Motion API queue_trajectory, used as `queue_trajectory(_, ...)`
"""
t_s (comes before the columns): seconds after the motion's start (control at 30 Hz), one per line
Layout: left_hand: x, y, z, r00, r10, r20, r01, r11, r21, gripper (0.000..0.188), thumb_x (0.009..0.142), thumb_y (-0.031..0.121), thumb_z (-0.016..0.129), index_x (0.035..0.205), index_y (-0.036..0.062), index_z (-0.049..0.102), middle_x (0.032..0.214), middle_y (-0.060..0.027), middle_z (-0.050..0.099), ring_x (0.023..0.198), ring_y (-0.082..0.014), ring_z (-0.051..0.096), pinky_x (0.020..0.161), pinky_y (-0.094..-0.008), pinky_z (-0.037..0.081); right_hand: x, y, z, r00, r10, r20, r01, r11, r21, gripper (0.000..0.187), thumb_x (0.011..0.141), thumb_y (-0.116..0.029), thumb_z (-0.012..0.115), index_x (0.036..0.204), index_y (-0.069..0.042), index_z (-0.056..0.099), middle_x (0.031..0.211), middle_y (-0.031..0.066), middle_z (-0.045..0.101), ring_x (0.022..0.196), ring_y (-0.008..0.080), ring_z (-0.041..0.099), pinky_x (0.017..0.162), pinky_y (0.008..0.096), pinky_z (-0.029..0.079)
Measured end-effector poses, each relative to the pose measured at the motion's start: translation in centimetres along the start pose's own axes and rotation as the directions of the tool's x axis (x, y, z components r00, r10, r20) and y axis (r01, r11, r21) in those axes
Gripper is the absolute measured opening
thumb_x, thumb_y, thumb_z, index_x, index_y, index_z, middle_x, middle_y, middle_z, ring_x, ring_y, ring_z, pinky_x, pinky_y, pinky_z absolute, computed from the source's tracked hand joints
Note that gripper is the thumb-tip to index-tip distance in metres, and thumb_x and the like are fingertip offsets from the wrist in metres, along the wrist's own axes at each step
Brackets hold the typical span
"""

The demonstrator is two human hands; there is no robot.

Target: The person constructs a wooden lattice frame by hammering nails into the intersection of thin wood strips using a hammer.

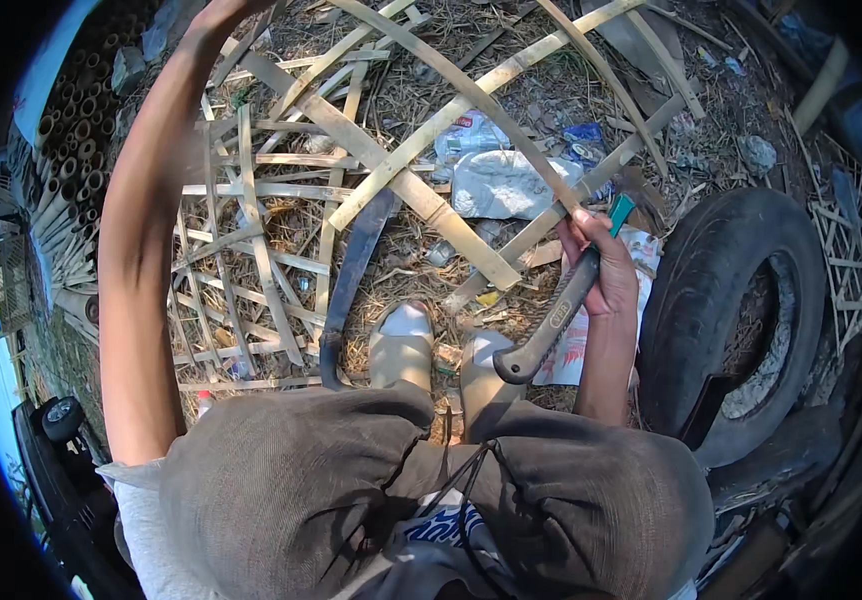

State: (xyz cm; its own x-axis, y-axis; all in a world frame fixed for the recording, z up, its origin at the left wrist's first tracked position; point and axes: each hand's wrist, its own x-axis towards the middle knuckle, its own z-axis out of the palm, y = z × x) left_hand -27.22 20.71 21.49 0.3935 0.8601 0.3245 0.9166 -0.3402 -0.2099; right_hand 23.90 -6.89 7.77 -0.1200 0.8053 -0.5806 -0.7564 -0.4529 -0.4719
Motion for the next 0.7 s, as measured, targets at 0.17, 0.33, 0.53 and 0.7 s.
queue_trajectory(0.17, 1.9, 22.3, -5.6, 0.896, -0.358, -0.263, 0.130, 0.779, -0.614, 0.039, 0.106, 0.035, 0.056, 0.111, -0.0020, 0.067, 0.106, -0.0194, 0.068, 0.098, -0.0324, 0.066, 0.094, -0.0426, 0.052, -1.0, 4.0, -2.2, 0.988, 0.078, -0.135, -0.080, 0.997, -0.010, 0.022, 0.092, 0.003, 0.075, 0.086, -0.004, 0.055, 0.108, 0.0199, 0.070, 0.115, 0.0315, 0.071, 0.099, 0.0334, 0.063)
queue_trajectory(0.33, -14.6, 31.5, -2.2, 0.849, -0.498, 0.177, 0.470, 0.558, -0.684, 0.038, 0.094, 0.034, 0.074, 0.110, 0.0006, 0.067, 0.121, -0.0213, 0.060, 0.117, -0.0368, 0.056, 0.104, -0.0493, 0.042, -2.2, 5.2, -1.8, 0.968, 0.145, -0.203, -0.161, 0.985, -0.063, 0.022, 0.091, 0.002, 0.076, 0.087, -0.001, 0.055, 0.117, 0.0255, 0.069, 0.116, 0.0346, 0.071, 0.089, 0.0311, 0.065)
queue_trajectory(0.53, -18.3, 36.4, 0.2, 0.683, -0.706, 0.189, 0.707, 0.574, -0.412, 0.077, 0.084, 0.051, 0.079, 0.124, -0.0086, 0.052, 0.116, -0.0284, 0.059, 0.116, -0.0419, 0.055, 0.106, -0.0547, 0.036, -2.4, 6.3, -1.3, 0.981, 0.130, -0.146, -0.151, 0.978, -0.144, 0.024, 0.094, -0.006, 0.076, 0.107, -0.001, 0.057, 0.123, 0.0253, 0.070, 0.118, 0.0331, 0.070, 0.074, 0.0254, 0.063)
queue_trajectory(0.7, -15.8, 34.2, -0.7, 0.578, -0.483, 0.658, 0.813, 0.409, -0.414, 0.070, 0.087, 0.049, 0.075, 0.112, -0.0145, 0.060, 0.087, -0.0292, 0.072, 0.083, -0.0427, 0.072, 0.079, -0.0521, 0.055, -4.0, 5.4, -1.0, 0.980, 0.009, -0.199, -0.059, 0.967, -0.247, 0.021, 0.097, -0.018, 0.075, 0.096, -0.006, 0.059, 0.096, 0.0082, 0.070, 0.069, 0.0074, 0.058, 0.050, 0.0206, 0.042)
